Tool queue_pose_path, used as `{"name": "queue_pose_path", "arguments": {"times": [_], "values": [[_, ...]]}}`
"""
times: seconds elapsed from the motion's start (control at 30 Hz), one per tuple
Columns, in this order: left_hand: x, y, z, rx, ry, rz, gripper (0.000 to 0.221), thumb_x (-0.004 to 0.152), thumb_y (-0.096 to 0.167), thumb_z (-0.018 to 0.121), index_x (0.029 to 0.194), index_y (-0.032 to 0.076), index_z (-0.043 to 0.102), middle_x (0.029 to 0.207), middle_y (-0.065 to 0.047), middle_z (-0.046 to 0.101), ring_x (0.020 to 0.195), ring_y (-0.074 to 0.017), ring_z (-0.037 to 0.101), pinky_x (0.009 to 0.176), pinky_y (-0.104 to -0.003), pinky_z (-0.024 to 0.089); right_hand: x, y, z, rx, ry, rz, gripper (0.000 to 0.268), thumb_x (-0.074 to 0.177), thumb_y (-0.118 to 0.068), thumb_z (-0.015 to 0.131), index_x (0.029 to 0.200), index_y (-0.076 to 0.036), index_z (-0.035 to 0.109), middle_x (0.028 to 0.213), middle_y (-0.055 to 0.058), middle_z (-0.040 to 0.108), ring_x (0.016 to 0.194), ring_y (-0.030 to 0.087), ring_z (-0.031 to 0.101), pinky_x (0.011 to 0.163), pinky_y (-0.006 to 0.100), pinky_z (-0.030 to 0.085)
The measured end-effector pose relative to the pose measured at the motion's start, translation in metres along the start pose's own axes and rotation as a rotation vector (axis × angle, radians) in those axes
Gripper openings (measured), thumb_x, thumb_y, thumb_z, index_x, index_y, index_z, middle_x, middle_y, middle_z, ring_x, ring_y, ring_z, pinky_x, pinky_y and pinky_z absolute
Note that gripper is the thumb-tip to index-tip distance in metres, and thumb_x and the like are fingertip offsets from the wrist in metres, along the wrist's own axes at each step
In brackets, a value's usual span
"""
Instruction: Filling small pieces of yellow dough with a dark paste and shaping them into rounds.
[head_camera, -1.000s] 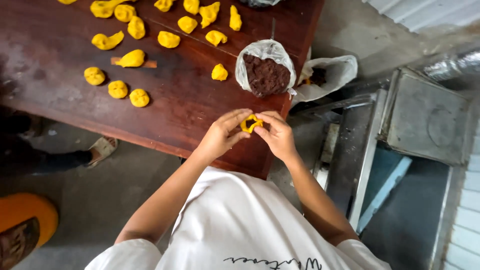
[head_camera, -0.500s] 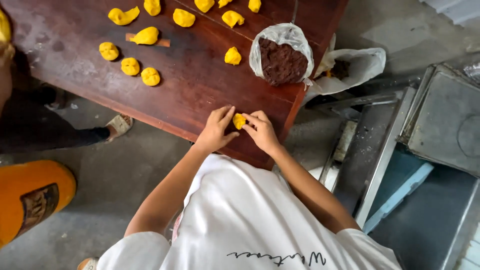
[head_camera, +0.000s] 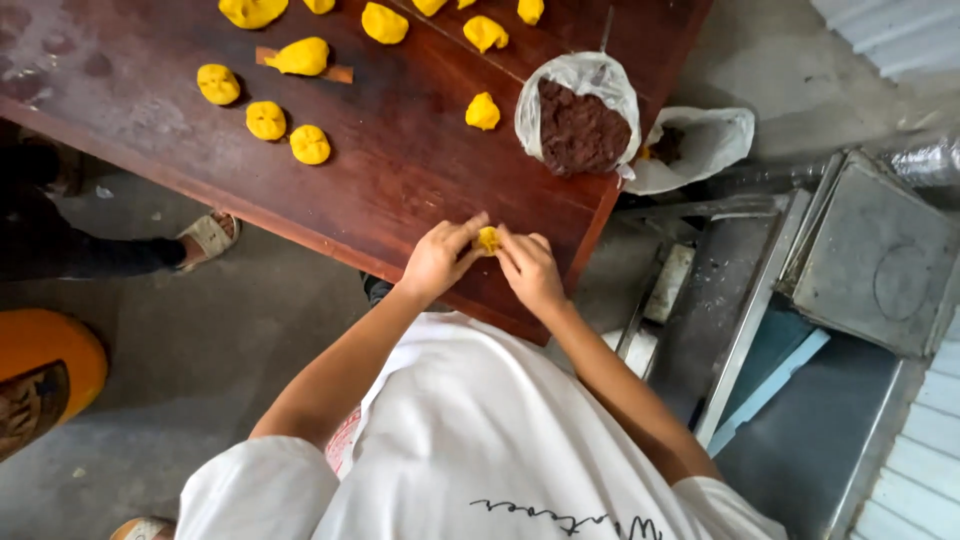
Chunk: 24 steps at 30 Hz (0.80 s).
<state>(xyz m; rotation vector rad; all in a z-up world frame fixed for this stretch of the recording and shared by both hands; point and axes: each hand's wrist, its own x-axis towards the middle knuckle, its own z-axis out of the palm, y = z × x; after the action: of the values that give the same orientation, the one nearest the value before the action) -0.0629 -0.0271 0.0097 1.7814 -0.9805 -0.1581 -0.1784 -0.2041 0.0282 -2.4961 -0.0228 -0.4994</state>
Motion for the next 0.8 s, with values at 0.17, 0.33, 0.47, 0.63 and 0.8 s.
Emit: {"name": "queue_pose_path", "arguments": {"times": [0.17,0.33,0.47,0.63,0.8], "values": [[-0.004,-0.007,0.026,0.263,-0.006,0.032,0.019,0.082,0.019,0.082,0.099,0.015,0.073,0.098,-0.007,0.068,0.095,-0.0298,0.062,0.086,-0.041,0.054,-0.017,0.014,0.012,-0.007,0.013,0.037,0.019,0.089,-0.001,0.073,0.106,-0.008,0.074,0.103,0.011,0.068,0.096,0.029,0.066,0.087,0.041,0.053],[0.024,0.046,-0.003,0.271,0.210,0.001,0.063,0.071,0.025,0.083,0.127,0.002,0.066,0.117,-0.022,0.062,0.104,-0.0390,0.058,0.084,-0.043,0.051,-0.027,0.032,-0.016,0.127,0.074,0.105,0.031,0.092,0.000,0.070,0.123,-0.004,0.072,0.114,0.016,0.064,0.099,0.028,0.064,0.088,0.038,0.054],[-0.003,0.036,0.033,0.524,-0.113,0.094,0.034,0.069,0.024,0.082,0.098,0.009,0.071,0.101,-0.013,0.066,0.098,-0.0350,0.061,0.087,-0.048,0.052,-0.057,0.044,-0.028,0.153,0.117,0.135,0.029,0.097,0.001,0.067,0.126,-0.002,0.071,0.117,0.015,0.065,0.108,0.031,0.063,0.096,0.040,0.053],[0.024,0.054,-0.038,0.236,0.055,0.028,0.012,0.076,0.009,0.075,0.083,0.008,0.065,0.090,-0.012,0.068,0.093,-0.0352,0.066,0.084,-0.048,0.053,-0.043,0.060,-0.018,0.200,0.167,0.083,0.030,0.096,0.001,0.065,0.126,-0.001,0.070,0.118,0.014,0.064,0.105,0.028,0.065,0.091,0.037,0.056],[0.015,-0.026,-0.173,0.437,0.568,-0.119,0.026,0.079,-0.001,0.070,0.104,0.005,0.067,0.112,-0.015,0.070,0.106,-0.0386,0.061,0.093,-0.047,0.048,-0.024,0.042,-0.011,0.322,0.030,0.299,0.030,0.098,0.000,0.063,0.127,0.000,0.069,0.120,0.012,0.062,0.084,0.017,0.069,0.077,0.029,0.059]]}}
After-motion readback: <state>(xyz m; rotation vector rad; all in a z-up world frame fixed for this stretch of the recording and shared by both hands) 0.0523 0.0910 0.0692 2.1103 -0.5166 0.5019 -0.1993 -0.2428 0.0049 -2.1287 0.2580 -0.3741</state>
